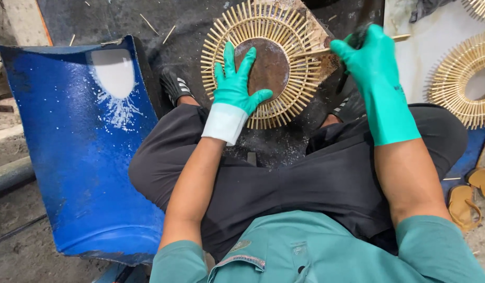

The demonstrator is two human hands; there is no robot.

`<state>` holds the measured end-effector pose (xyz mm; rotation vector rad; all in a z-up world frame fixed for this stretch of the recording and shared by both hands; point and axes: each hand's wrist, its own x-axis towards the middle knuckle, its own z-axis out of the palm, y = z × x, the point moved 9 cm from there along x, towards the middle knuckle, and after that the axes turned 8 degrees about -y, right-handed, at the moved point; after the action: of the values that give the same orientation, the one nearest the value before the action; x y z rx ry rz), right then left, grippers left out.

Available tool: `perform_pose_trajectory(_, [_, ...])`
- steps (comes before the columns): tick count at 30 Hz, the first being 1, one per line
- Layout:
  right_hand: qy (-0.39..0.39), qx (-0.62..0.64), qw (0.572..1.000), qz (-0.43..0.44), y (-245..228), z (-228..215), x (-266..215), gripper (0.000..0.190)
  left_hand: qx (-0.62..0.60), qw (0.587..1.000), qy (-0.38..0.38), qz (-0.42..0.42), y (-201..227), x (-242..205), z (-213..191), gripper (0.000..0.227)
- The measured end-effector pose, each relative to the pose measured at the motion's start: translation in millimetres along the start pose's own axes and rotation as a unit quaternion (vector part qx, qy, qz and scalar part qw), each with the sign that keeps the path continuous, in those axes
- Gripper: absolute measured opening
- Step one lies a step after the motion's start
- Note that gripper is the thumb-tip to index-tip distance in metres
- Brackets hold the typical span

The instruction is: Assembling and cleaning circular bamboo decorative items using manual tools.

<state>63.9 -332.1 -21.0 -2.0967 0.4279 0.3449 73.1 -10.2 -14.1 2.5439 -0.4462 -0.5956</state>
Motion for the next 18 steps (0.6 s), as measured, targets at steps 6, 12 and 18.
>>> perform_pose_trajectory(6, [-0.048,-0.02,0.999,-0.015,0,14,0,0.04,-0.018,0.998,-0.049,-0.024,-8,1,-1,0.111])
perform_pose_trajectory(12, [-0.034,-0.008,0.999,0.017,-10,1,-1,0.04,0.04,0.99,-0.119,-0.06,1,-3,-6,0.108])
perform_pose_trajectory(18, [0.005,-0.067,0.994,-0.085,0,16,18,0.039,-0.018,0.999,-0.021,-0.026,-9,-1,-1,0.113])
